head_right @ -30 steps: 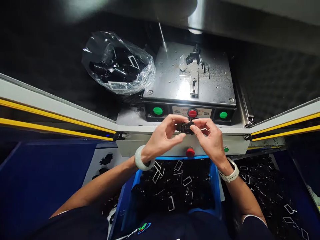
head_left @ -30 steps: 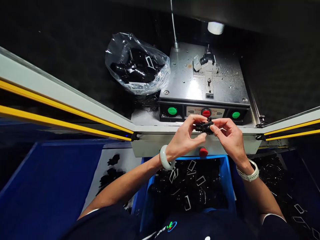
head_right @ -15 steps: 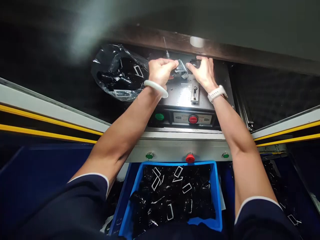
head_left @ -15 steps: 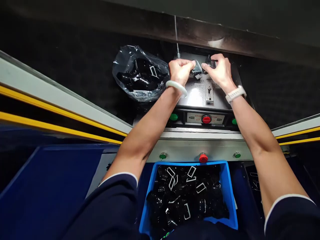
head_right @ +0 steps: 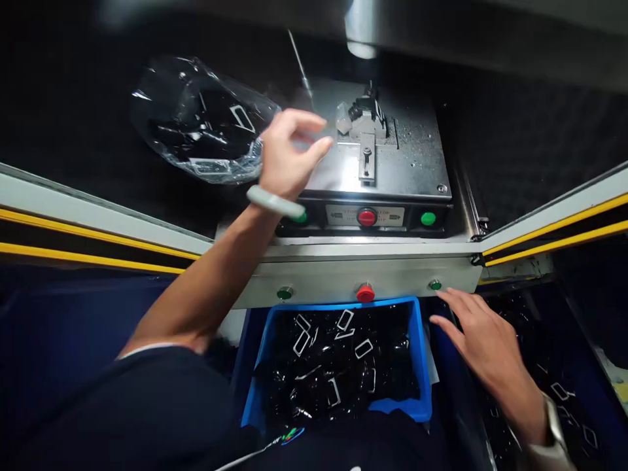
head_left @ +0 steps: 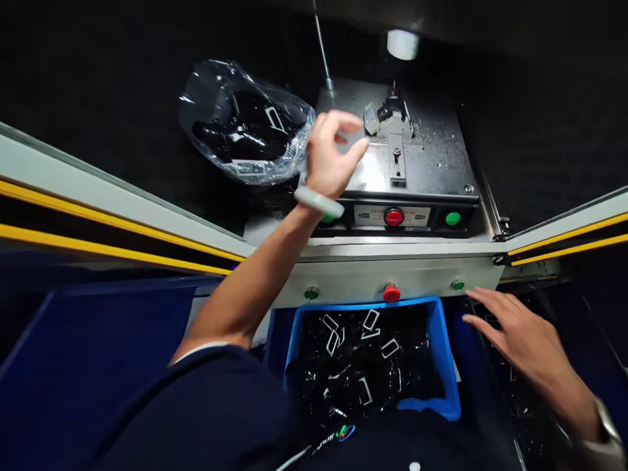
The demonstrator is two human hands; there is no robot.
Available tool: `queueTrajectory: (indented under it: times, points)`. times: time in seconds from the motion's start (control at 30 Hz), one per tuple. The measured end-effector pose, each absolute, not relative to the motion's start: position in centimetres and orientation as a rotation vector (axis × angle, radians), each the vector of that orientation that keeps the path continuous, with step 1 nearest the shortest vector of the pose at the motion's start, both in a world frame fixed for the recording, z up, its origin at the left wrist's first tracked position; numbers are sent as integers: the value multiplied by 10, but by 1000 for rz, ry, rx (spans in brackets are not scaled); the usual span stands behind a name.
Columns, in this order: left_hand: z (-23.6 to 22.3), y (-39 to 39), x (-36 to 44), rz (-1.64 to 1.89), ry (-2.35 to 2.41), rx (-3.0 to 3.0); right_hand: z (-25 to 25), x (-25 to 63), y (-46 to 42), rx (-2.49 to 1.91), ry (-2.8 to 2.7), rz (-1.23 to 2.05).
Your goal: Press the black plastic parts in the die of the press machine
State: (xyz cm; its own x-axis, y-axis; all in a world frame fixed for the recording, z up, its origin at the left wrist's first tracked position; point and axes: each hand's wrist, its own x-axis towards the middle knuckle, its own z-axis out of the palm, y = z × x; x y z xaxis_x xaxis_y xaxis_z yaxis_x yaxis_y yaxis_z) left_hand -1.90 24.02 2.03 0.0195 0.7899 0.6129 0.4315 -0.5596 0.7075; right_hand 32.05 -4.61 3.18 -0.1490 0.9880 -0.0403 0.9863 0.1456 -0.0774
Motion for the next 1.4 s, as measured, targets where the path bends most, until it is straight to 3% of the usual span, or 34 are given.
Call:
queueTrajectory:
  times: [0.17, 0.27, 0.4, 0.8, 0.93, 1.1, 1.4]
  points:
    - [-27, 69, -77, 1259, 1579, 1889, -24, 313, -2, -1958, -2202, 350]
    - [-60, 26, -110, 988, 1616, 1937, -36, 322, 7, -1944, -2168, 355]
    - [-86, 28, -134, 751, 1623, 2004, -37, 325, 10, -1965, -2213, 257]
    - [-84, 12, -98, 891, 1892, 1878, -53, 299, -19, -1915, -2287, -66]
    - [-62, -20, -74, 715, 1788, 2010, -88, 269, -54, -1795, -2627, 174]
    - [-45, -49, -63, 462, 1639, 2146, -140, 262, -65, -1773, -2883, 215]
    - [-49, -71, -90, 481, 1521, 2086, -171, 286, -50, -1718, -2886, 366]
